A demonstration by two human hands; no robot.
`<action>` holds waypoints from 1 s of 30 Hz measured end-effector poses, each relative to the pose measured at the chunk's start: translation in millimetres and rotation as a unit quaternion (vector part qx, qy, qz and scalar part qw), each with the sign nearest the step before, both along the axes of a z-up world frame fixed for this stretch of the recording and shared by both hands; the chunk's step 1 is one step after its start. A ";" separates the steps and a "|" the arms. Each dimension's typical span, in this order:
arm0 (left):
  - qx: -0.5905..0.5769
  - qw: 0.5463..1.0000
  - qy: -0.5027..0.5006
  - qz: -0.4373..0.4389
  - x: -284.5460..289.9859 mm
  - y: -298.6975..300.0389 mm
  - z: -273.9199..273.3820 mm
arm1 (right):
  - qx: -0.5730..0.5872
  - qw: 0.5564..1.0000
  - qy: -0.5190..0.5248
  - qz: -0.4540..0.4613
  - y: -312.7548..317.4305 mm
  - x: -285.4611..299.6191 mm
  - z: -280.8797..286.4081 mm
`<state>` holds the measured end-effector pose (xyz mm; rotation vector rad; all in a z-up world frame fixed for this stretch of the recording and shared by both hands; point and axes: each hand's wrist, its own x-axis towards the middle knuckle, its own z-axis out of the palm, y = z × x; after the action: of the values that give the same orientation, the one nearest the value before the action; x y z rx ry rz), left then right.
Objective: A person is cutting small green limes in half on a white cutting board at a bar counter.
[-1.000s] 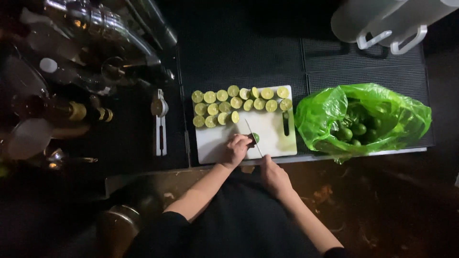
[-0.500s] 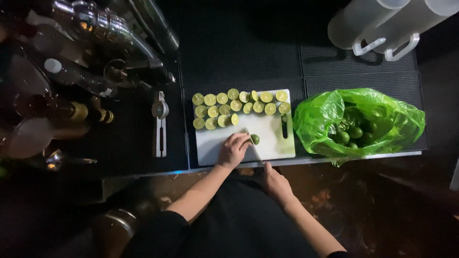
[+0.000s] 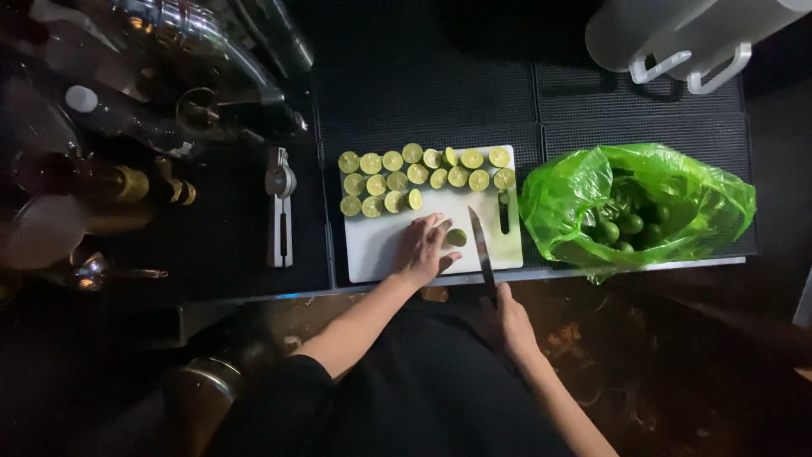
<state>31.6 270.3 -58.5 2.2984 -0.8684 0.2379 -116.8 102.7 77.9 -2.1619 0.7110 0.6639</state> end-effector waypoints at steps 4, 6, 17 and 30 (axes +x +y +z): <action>0.078 0.997 -0.020 0.001 7.1 -18.6 -8.3 | -0.004 0.999 -0.017 -0.032 -5.4 6.2 8.9; 0.122 0.990 -0.076 0.002 11.0 -26.7 -21.4 | -0.043 0.999 -0.020 -0.011 -10.0 7.1 7.1; 0.037 0.993 -0.112 -0.013 32.6 -40.9 -10.6 | -0.030 0.999 0.014 -0.010 -24.1 6.4 8.0; 0.055 0.989 -0.124 -0.052 71.4 -38.8 11.5 | -0.016 0.998 -0.014 0.053 -90.8 30.6 30.0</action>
<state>103.0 231.6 -47.0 2.3497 -1.1478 0.4462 -86.3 11.9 107.9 -2.2459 0.5992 0.6802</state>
